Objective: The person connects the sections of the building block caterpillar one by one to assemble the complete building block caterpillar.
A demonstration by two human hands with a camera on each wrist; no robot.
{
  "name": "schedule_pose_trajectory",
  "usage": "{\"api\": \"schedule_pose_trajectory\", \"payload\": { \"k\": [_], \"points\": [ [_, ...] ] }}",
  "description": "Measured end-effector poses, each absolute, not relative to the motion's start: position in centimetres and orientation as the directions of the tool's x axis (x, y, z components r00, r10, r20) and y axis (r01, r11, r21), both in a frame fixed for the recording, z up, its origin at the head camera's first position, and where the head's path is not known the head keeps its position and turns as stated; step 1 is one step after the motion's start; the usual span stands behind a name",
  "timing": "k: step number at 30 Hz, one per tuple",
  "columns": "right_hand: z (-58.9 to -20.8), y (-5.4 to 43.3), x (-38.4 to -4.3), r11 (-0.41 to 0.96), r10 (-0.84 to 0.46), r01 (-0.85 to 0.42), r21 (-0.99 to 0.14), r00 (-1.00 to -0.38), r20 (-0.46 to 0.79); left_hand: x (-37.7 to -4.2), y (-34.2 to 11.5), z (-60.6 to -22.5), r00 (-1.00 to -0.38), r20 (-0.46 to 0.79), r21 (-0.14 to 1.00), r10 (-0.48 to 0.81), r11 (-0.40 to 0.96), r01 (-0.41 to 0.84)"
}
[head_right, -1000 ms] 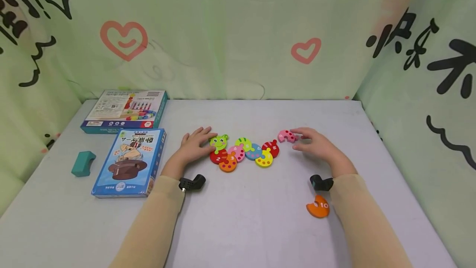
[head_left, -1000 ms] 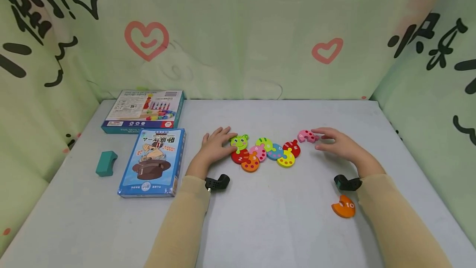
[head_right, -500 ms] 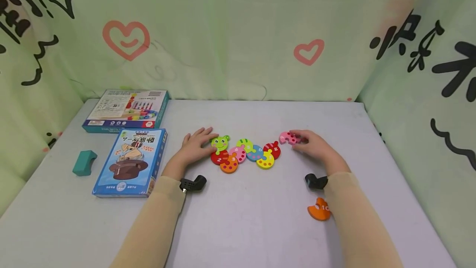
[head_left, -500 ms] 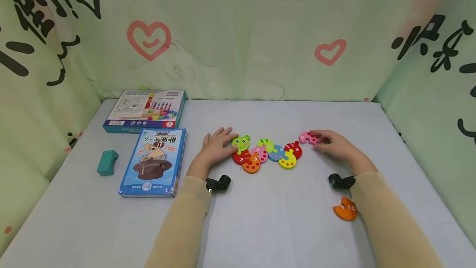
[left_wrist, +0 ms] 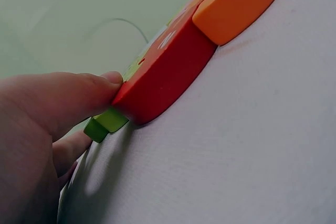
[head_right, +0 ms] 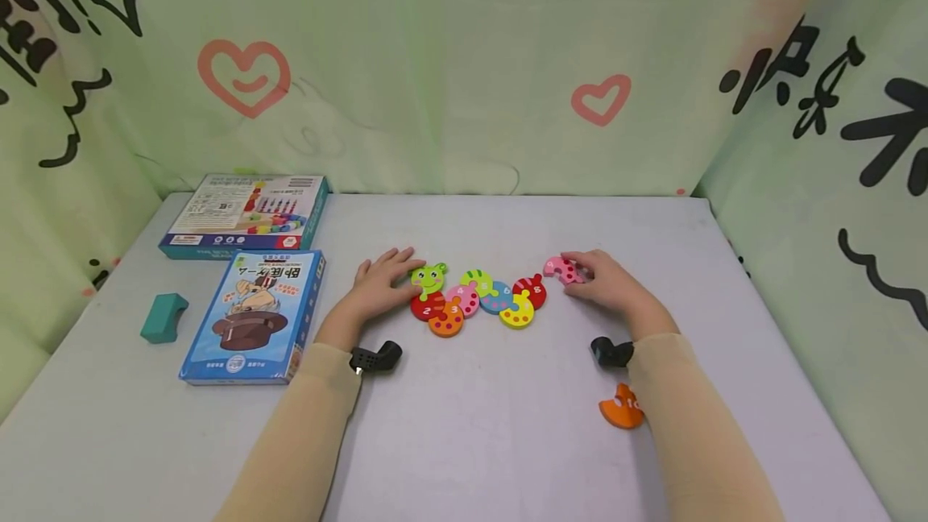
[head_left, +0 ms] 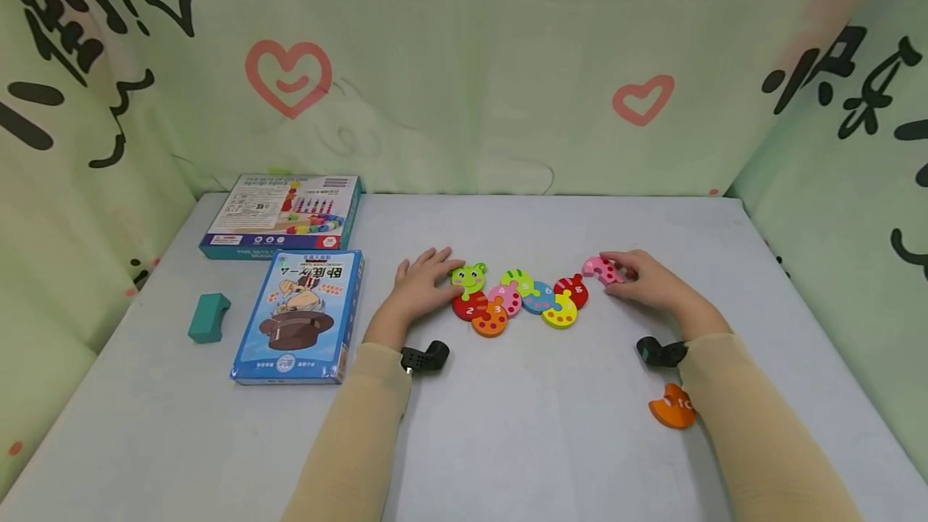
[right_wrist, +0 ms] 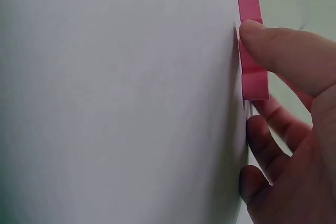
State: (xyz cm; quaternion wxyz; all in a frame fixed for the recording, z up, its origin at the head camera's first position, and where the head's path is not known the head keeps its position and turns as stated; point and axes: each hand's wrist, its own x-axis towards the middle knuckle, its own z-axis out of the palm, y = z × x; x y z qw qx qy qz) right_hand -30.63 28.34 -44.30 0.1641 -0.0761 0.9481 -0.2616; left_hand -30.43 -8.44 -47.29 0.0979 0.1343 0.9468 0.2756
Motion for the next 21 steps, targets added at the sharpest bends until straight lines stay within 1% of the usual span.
{"api": "schedule_pose_trajectory", "payload": {
  "k": [4,11,18,21],
  "points": [
    [-44.2,28.0,-30.8,0.845,-0.260,-0.089,-0.528,-0.930,-0.258,-30.4,-8.5,-47.3,-0.944,-0.114,0.549,0.308,0.812,0.199],
    [-44.1,27.6,-30.7,0.840,-0.254,-0.078,-0.537,-0.931,-0.263,-30.5,-8.5,-47.3,-0.944,-0.117,0.543,0.309,0.815,0.200],
    [-44.1,27.3,-30.6,0.845,-0.279,-0.115,-0.521,-0.928,-0.247,-30.5,-8.5,-47.3,-0.941,-0.121,0.543,0.315,0.815,0.203],
    [-44.2,27.2,-30.6,0.852,-0.268,-0.103,-0.513,-0.928,-0.259,-30.5,-8.5,-47.3,-0.942,-0.121,0.543,0.314,0.815,0.202]
  ]
}}
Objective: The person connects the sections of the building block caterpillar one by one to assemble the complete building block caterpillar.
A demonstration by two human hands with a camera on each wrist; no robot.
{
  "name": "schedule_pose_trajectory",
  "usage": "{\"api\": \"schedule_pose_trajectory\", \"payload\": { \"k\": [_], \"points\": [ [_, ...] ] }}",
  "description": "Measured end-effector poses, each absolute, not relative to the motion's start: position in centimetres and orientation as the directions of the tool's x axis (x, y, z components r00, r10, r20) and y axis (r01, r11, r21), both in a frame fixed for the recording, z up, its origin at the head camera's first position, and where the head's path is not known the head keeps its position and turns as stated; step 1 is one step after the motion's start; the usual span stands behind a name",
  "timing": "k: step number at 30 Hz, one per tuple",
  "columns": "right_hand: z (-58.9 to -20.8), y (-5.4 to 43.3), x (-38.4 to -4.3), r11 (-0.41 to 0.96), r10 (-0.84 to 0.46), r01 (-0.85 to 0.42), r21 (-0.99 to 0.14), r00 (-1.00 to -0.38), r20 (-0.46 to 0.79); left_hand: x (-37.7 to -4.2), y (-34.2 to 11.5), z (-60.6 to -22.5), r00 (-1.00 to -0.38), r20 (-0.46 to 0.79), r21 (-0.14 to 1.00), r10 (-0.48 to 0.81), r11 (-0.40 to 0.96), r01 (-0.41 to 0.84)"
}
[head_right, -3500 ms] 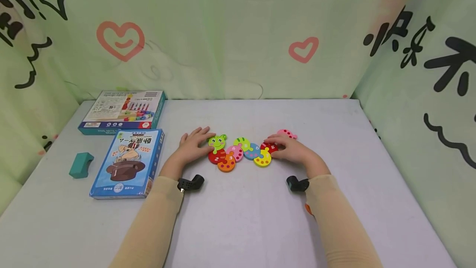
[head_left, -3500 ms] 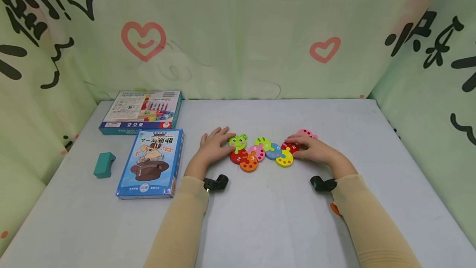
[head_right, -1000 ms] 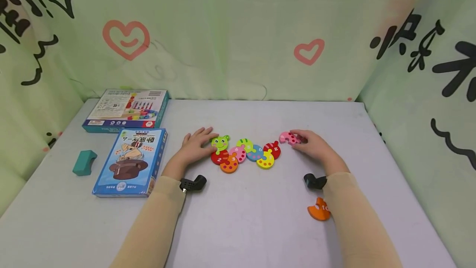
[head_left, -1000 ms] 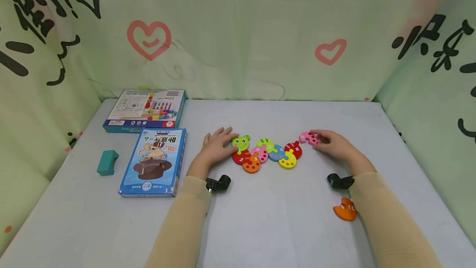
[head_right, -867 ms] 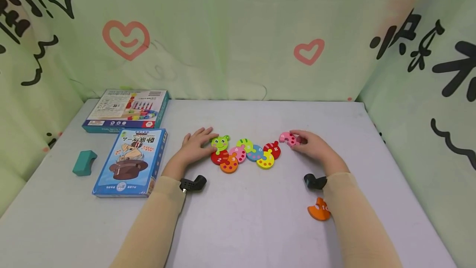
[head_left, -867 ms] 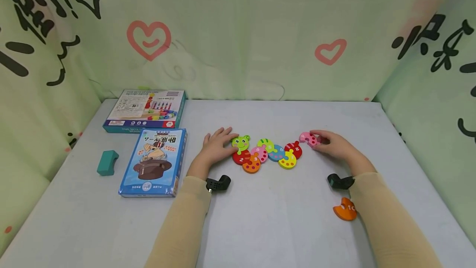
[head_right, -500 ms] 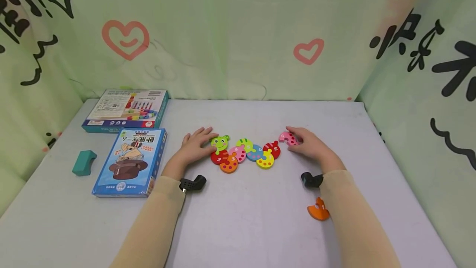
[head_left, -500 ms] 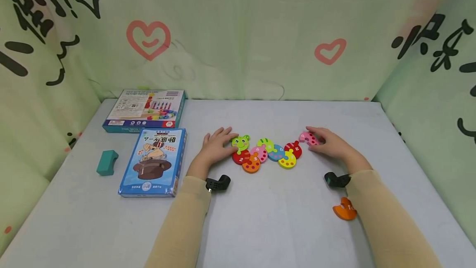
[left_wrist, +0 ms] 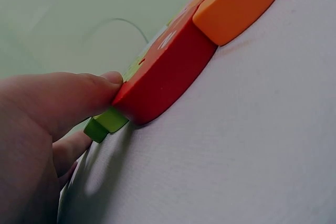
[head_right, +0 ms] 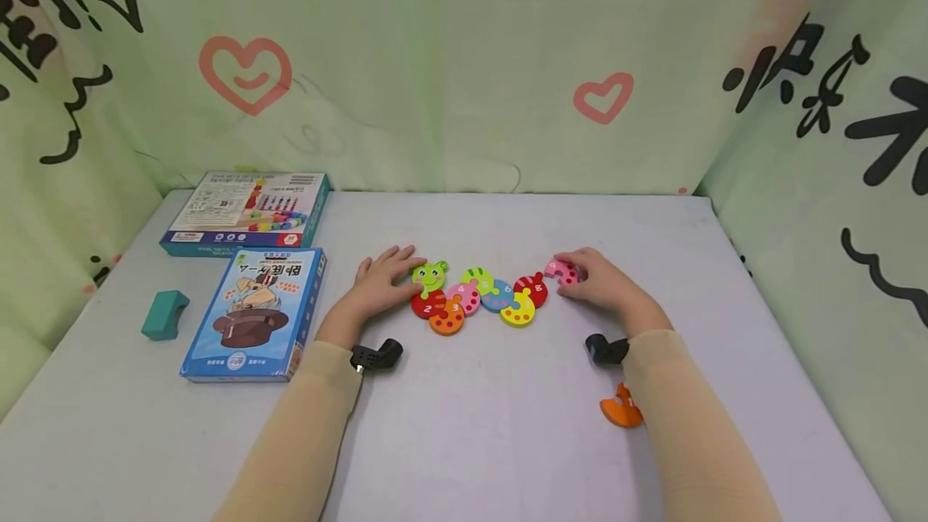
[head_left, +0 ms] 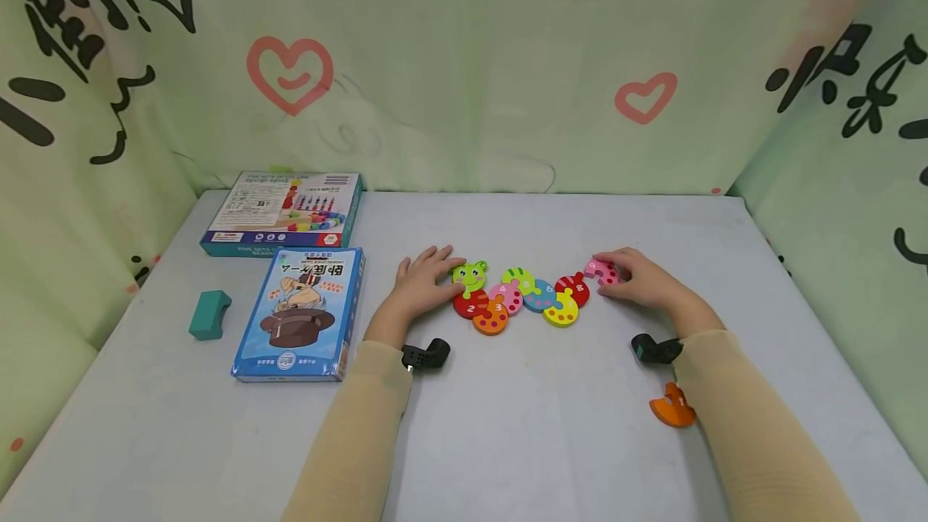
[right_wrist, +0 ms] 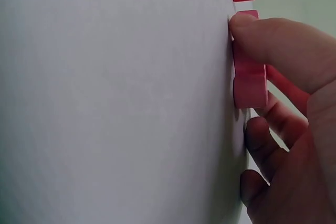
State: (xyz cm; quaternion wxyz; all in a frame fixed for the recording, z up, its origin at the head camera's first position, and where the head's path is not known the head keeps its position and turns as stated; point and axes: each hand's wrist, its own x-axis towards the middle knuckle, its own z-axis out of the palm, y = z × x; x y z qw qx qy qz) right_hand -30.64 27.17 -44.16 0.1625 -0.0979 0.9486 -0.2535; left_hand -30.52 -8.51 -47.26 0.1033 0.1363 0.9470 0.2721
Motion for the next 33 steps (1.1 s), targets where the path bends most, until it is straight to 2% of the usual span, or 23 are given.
{"api": "schedule_pose_trajectory", "payload": {
  "k": [10,22,33],
  "points": [
    [-43.9,26.8,-30.7,0.849,-0.226,-0.053,-0.526,-0.936,-0.270,-30.5,-8.5,-47.0,-0.942,-0.127,0.543,0.311,0.817,0.197],
    [-43.5,25.4,-31.1,0.823,-0.273,-0.030,-0.568,-0.896,-0.349,-30.4,-8.6,-46.8,-0.941,-0.129,0.548,0.312,0.814,0.195],
    [-43.8,25.5,-31.4,0.814,-0.300,-0.037,-0.580,-0.882,-0.363,-30.4,-8.5,-46.9,-0.939,-0.140,0.549,0.313,0.814,0.190]
  ]
}}
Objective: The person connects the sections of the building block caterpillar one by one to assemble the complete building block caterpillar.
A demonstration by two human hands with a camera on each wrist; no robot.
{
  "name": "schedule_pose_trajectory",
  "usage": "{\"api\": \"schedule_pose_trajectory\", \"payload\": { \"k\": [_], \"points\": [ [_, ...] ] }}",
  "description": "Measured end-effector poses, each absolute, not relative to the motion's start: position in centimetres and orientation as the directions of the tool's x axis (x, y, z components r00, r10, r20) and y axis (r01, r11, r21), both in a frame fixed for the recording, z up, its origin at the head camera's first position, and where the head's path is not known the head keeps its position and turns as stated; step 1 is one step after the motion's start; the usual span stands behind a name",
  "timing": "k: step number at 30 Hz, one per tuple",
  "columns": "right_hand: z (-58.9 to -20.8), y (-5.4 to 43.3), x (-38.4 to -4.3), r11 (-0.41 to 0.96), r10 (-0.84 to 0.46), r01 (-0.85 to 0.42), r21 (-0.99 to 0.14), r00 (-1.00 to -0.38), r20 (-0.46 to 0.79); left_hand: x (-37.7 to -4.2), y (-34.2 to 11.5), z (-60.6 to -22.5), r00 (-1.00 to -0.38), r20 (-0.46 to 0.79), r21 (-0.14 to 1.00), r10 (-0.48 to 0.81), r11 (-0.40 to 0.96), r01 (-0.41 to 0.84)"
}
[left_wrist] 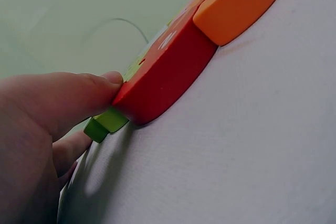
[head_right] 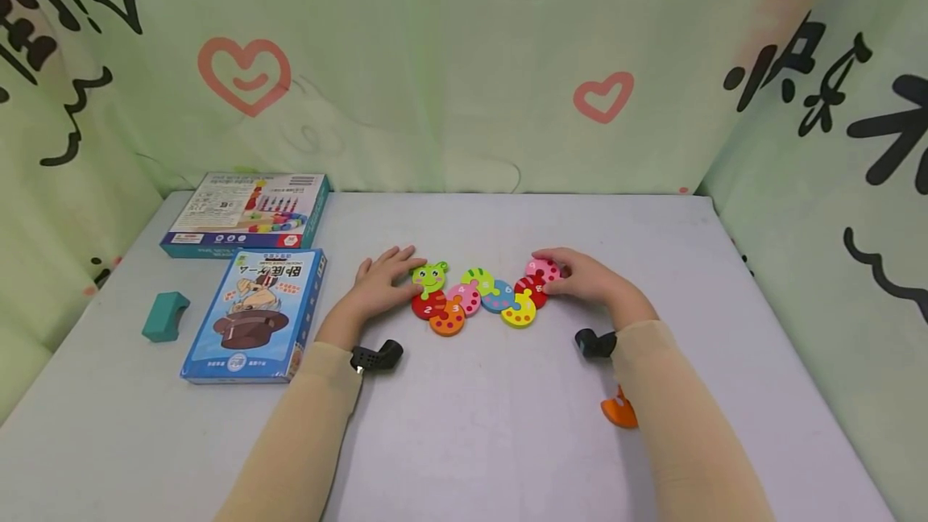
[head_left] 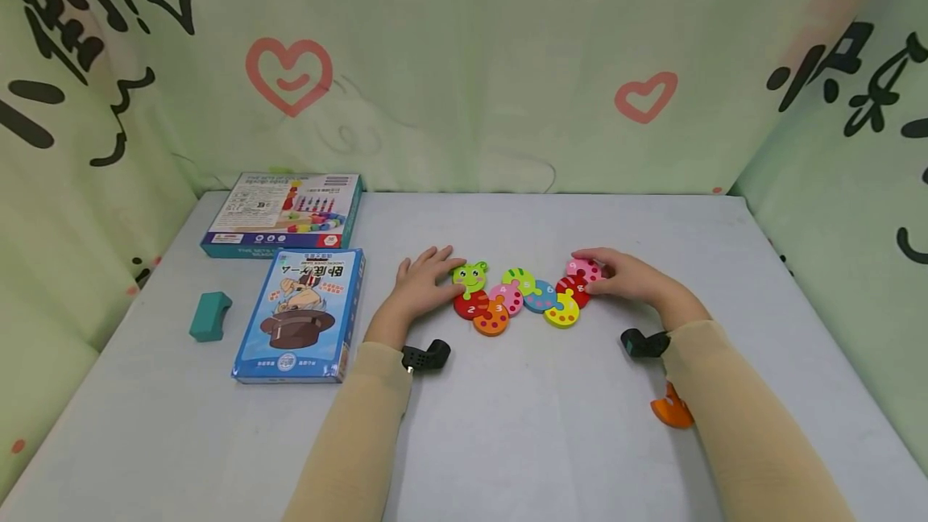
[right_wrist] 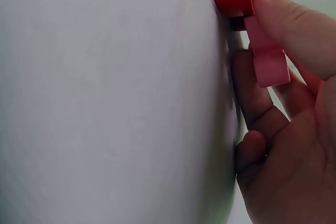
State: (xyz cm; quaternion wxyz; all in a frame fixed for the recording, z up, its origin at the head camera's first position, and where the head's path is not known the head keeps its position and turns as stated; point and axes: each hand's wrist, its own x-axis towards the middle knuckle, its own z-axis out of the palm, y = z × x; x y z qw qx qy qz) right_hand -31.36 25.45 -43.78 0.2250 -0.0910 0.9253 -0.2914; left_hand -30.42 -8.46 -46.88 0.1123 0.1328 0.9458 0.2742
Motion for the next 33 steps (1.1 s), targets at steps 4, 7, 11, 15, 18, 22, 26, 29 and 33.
{"api": "schedule_pose_trajectory", "payload": {
  "k": [4,7,11,15,18,22,26,29,33],
  "points": [
    [-43.9,25.6,-31.4,0.803,-0.310,-0.032,-0.595,-0.876,-0.371,-30.4,-8.5,-46.9,-0.940,-0.137,0.548,0.314,0.814,0.193],
    [-44.0,25.6,-31.5,0.792,-0.331,-0.043,-0.609,-0.869,-0.369,-30.4,-8.6,-47.0,-0.939,-0.136,0.545,0.315,0.816,0.194],
    [-44.0,25.8,-31.4,0.780,-0.341,-0.038,-0.624,-0.862,-0.375,-30.3,-8.7,-47.2,-0.941,-0.134,0.544,0.312,0.817,0.193],
    [-44.2,26.0,-31.4,0.772,-0.339,-0.029,-0.634,-0.864,-0.373,-30.3,-8.8,-47.2,-0.941,-0.131,0.544,0.312,0.816,0.194],
    [-44.3,26.0,-31.4,0.765,-0.345,-0.037,-0.643,-0.866,-0.362,-30.3,-8.8,-47.2,-0.940,-0.135,0.544,0.312,0.817,0.193],
    [-43.8,25.8,-31.2,0.785,-0.323,-0.039,-0.619,-0.877,-0.355,-30.3,-8.9,-47.1,-0.941,-0.138,0.542,0.308,0.819,0.189],
    [-42.4,26.5,-30.1,0.809,-0.270,-0.030,-0.588,-0.906,-0.326,-30.3,-8.8,-47.0,-0.942,-0.137,0.545,0.306,0.817,0.186],
    [-41.3,27.5,-28.6,0.806,-0.268,-0.056,-0.589,-0.922,-0.280,-30.3,-8.7,-47.0,-0.941,-0.135,0.550,0.311,0.813,0.190],
    [-40.5,28.7,-25.6,0.796,-0.315,-0.134,-0.590,-0.924,-0.215,-30.5,-8.6,-46.9,-0.938,-0.136,0.551,0.318,0.811,0.196]
  ]
}}
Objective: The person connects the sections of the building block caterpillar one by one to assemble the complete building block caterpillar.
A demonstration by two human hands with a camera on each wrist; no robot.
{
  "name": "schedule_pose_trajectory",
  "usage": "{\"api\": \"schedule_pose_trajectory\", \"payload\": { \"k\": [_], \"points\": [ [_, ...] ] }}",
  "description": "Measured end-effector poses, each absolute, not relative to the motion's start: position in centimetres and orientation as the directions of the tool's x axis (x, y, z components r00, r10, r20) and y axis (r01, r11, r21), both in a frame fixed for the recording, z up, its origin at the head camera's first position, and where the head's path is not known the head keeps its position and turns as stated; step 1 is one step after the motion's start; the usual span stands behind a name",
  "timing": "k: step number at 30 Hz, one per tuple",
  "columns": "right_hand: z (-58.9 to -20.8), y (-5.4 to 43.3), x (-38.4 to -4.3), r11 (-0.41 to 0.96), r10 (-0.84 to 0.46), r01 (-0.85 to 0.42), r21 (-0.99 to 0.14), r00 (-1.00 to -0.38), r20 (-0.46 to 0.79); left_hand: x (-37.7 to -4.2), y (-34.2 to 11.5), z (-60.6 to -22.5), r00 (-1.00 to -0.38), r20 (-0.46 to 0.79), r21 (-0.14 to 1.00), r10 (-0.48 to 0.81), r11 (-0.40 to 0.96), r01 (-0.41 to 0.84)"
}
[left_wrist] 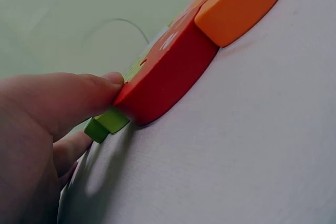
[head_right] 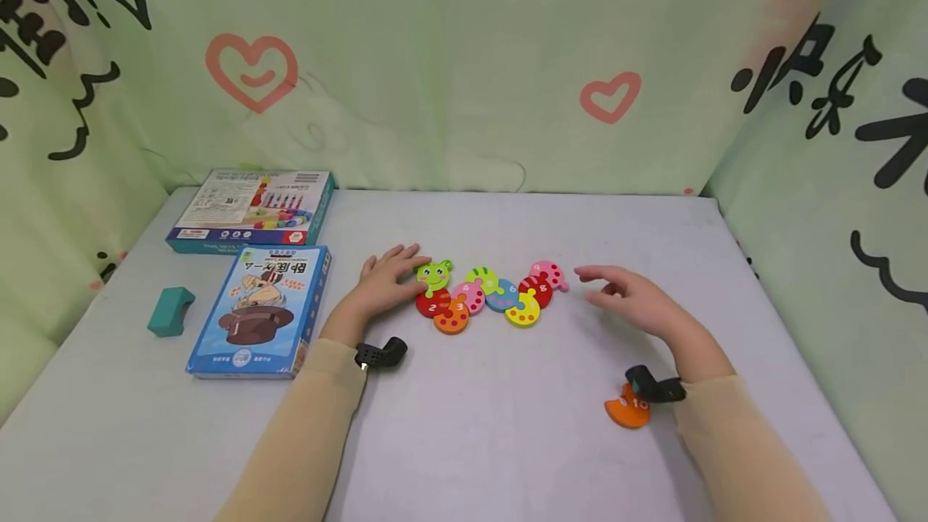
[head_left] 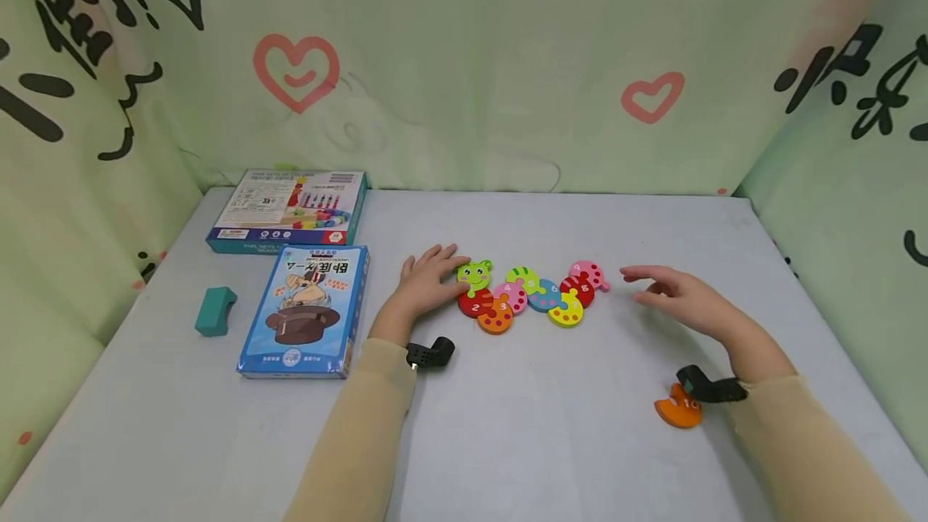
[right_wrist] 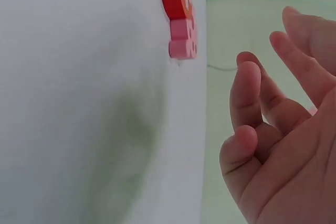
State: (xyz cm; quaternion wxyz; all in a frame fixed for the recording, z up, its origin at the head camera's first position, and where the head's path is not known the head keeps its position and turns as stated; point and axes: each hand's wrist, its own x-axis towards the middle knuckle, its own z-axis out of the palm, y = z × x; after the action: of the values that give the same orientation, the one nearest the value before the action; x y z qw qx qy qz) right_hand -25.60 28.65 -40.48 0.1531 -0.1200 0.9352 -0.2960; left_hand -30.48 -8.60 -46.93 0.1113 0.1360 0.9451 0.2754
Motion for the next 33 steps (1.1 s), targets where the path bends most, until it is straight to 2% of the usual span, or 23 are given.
{"api": "schedule_pose_trajectory", "payload": {
  "k": [6,11,16,18,27,33],
  "points": [
    [-40.7,29.8,-20.8,0.755,-0.375,-0.221,-0.618,-0.918,-0.131,-30.6,-8.4,-47.0,-0.942,-0.132,0.545,0.309,0.816,0.192],
    [-41.8,31.3,-17.7,0.763,-0.385,-0.224,-0.606,-0.911,-0.148,-30.6,-8.3,-46.9,-0.937,-0.144,0.553,0.319,0.811,0.191],
    [-43.4,32.6,-15.4,0.744,-0.452,-0.313,-0.591,-0.886,-0.100,-30.6,-8.4,-47.0,-0.937,-0.142,0.549,0.318,0.813,0.193],
    [-43.9,32.8,-14.8,0.725,-0.484,-0.354,-0.591,-0.872,-0.071,-30.6,-8.4,-47.1,-0.938,-0.138,0.545,0.318,0.815,0.196],
    [-44.5,32.5,-14.7,0.766,-0.482,-0.343,-0.543,-0.866,-0.132,-30.6,-8.6,-47.1,-0.935,-0.149,0.546,0.321,0.815,0.192],
    [-44.5,32.2,-14.5,0.774,-0.490,-0.396,-0.493,-0.869,-0.071,-30.5,-8.5,-47.0,-0.938,-0.140,0.546,0.317,0.815,0.194]
  ]
}}
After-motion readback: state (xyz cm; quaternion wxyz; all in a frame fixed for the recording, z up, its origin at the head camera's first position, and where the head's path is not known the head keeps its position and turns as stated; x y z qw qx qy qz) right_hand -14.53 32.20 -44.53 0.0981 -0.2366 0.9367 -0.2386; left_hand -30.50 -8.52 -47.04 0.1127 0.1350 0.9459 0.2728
